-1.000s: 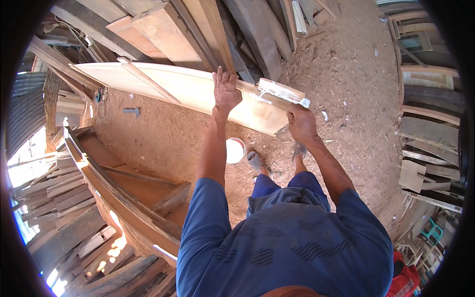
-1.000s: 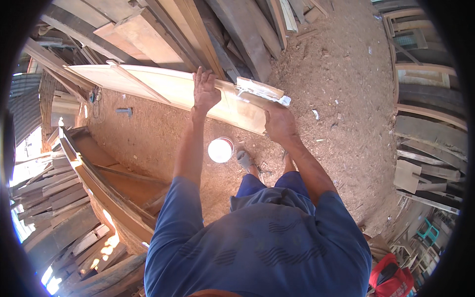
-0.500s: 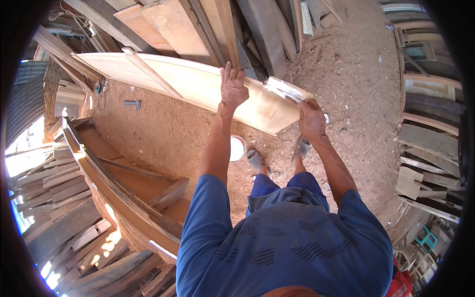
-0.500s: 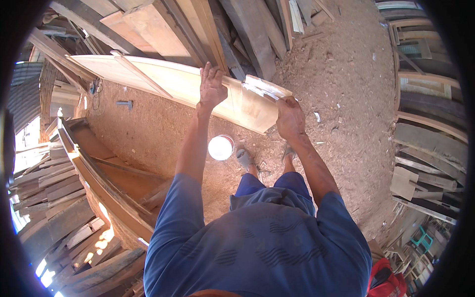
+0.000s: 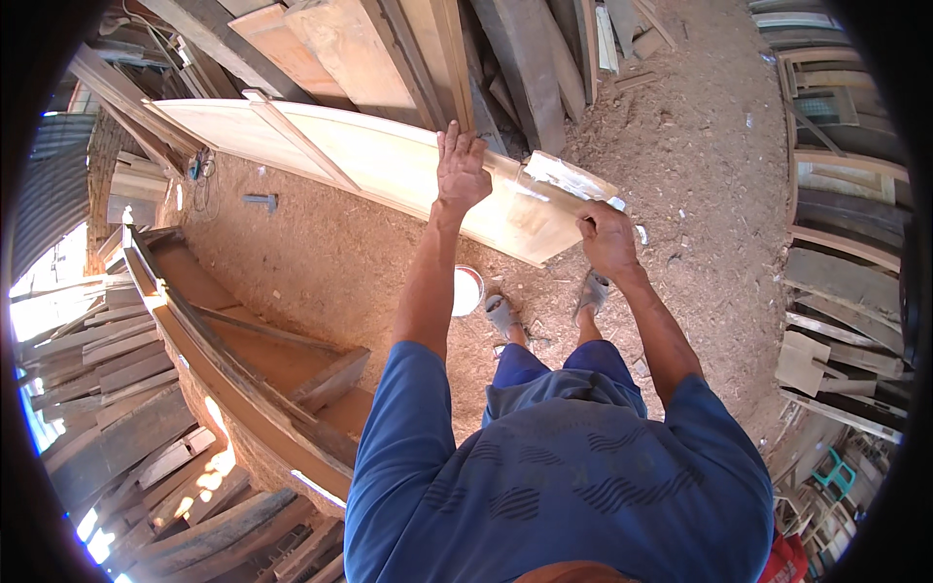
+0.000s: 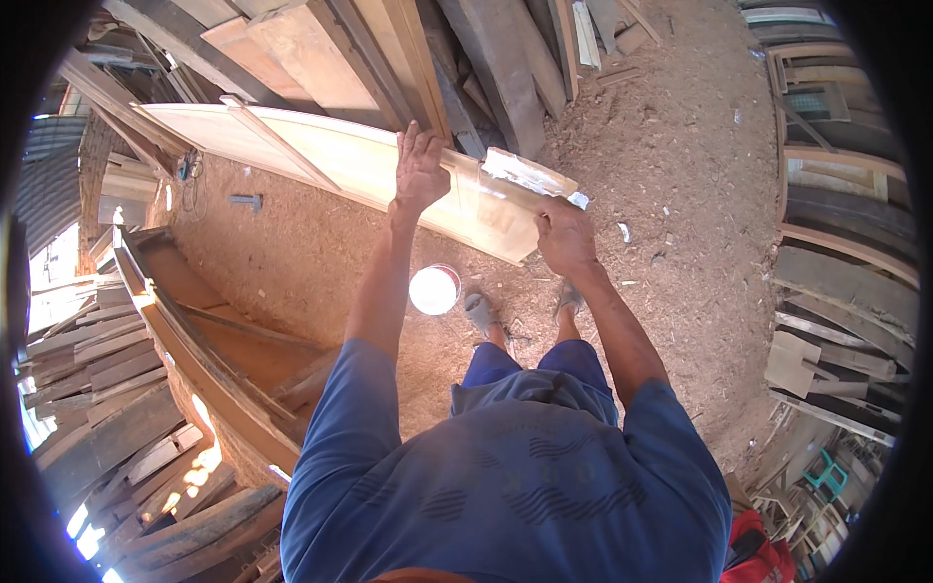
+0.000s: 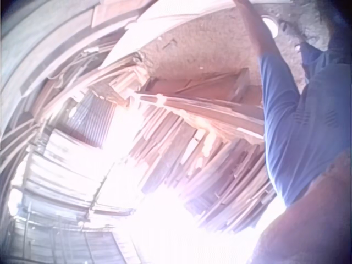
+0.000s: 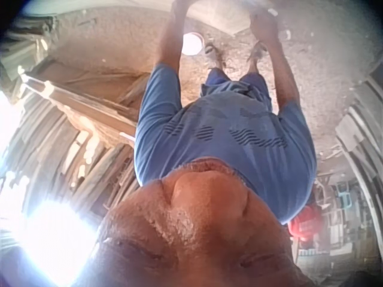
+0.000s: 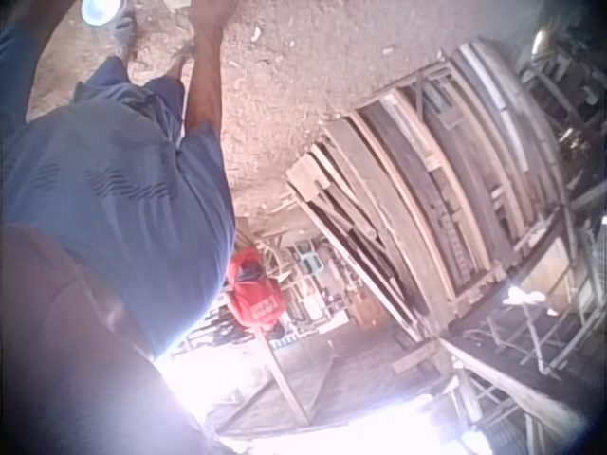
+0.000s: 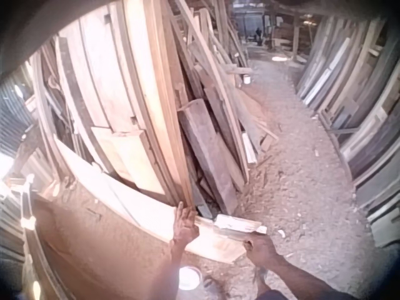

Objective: The person applies white adhesive from a bucket onto the edges of wooden planks using a small stick. They work on several pieces, spreading the glue along the seams and edges in a workshop setting.

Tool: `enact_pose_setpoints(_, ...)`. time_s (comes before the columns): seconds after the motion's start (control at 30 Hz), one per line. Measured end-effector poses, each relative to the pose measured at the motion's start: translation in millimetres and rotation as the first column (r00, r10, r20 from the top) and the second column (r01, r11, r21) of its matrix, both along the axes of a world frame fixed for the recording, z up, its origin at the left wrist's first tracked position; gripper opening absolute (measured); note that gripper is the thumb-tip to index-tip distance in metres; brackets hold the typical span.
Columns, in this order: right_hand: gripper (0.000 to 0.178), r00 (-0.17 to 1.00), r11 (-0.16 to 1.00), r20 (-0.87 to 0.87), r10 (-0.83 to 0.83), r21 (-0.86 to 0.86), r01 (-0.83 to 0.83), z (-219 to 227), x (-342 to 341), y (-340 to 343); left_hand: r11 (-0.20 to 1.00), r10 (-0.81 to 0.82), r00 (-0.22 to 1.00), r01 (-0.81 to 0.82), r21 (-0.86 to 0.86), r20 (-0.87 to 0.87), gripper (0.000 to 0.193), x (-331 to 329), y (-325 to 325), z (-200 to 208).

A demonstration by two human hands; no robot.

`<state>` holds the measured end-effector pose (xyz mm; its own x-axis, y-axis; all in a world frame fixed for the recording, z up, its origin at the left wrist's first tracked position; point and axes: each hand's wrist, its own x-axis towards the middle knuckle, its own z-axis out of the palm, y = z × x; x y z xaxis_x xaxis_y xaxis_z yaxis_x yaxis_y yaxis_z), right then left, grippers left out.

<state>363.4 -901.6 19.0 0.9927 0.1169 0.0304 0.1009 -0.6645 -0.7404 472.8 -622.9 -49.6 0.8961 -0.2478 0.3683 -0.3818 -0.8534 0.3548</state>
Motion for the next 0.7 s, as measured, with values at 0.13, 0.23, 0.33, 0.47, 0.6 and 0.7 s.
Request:
enact_pose_setpoints(0.13,0.017,0.991,0.997,-0.128,-0.028,0.071,0.037,11,-3,-3,0.999,0.040,0.998,-0.039,0.013,-0.041,0.043,-2,-4,4)
enact_pose_setpoints(0.23,0.026,0.977,0.995,-0.209,-0.035,-0.096,0.015,35,1,-19,0.999,0.045,0.998,-0.045,-0.001,-0.046,0.043,-5,-3,5)
enact_pose_setpoints(0.33,0.026,0.993,0.989,-0.092,0.071,-0.124,-0.082,35,6,-39,0.999,0.043,0.998,-0.043,-0.001,-0.036,0.043,-3,-5,3)
enact_pose_setpoints(0.47,0.017,0.984,0.980,-0.105,0.145,-0.119,-0.157,50,24,-41,0.999,0.035,0.999,-0.034,0.035,-0.019,0.049,-1,-3,-3)
enact_pose_setpoints(0.6,0.010,0.985,0.894,-0.145,0.095,-0.424,-0.148,82,44,-32,0.999,0.031,0.999,-0.031,0.022,-0.012,0.045,-3,-4,4)
enact_pose_setpoints(0.7,0.012,0.991,0.950,-0.102,0.088,-0.291,-0.114,87,48,-32,0.999,0.031,0.999,-0.031,0.014,0.014,0.043,-4,-3,3)
